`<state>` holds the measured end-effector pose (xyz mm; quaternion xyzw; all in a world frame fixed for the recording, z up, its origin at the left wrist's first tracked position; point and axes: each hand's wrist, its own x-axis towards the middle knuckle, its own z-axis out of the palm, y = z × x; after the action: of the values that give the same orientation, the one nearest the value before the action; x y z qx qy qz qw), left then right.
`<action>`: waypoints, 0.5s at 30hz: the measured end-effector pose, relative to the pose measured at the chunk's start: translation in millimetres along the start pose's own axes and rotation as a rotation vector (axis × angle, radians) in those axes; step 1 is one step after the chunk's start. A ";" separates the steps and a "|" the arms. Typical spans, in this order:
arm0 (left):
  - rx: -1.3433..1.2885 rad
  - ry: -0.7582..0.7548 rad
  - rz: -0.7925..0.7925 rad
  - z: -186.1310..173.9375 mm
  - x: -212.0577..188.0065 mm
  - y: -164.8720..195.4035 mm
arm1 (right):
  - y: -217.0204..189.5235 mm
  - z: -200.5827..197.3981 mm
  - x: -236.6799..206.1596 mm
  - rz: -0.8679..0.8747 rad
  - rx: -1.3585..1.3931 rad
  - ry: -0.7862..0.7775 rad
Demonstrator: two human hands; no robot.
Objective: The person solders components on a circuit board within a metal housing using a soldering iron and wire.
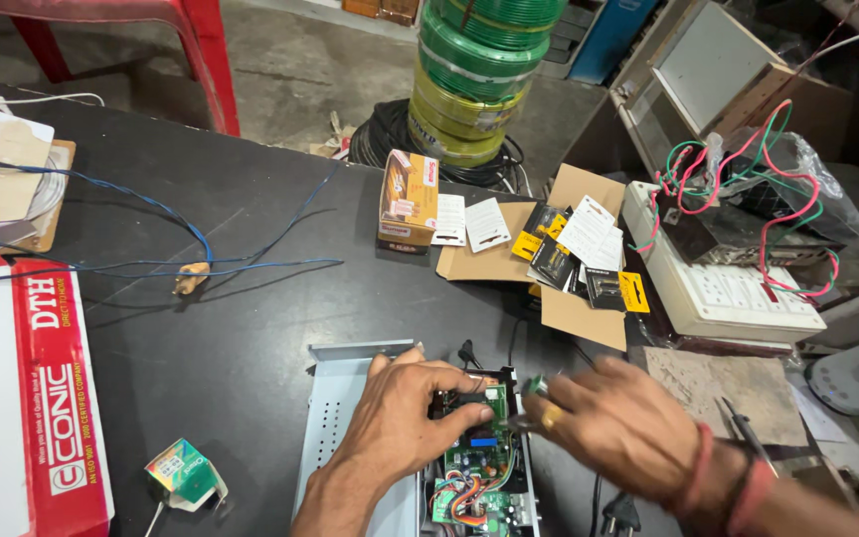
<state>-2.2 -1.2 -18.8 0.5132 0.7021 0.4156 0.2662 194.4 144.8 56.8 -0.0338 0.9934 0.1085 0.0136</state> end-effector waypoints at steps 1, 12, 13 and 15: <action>-0.003 -0.007 -0.008 0.0 -0.4 0.2 | -4.2 5.7 -12.4 0.141 0.006 -0.071; -0.010 -0.024 -0.039 -0.6 1.1 -0.6 | -32.0 75.7 -93.5 0.674 0.219 -0.328; -0.013 -0.014 -0.061 -0.2 1.1 -1.0 | -31.9 74.7 -93.4 0.659 0.230 -0.294; -0.019 0.005 -0.105 0.6 0.7 -1.2 | -30.6 68.5 -92.3 0.626 0.252 -0.228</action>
<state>-2.5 -0.5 -20.1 0.4721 0.7247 0.4091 0.2908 290.0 135.8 -13.5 0.2867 0.9532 -0.0130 0.0947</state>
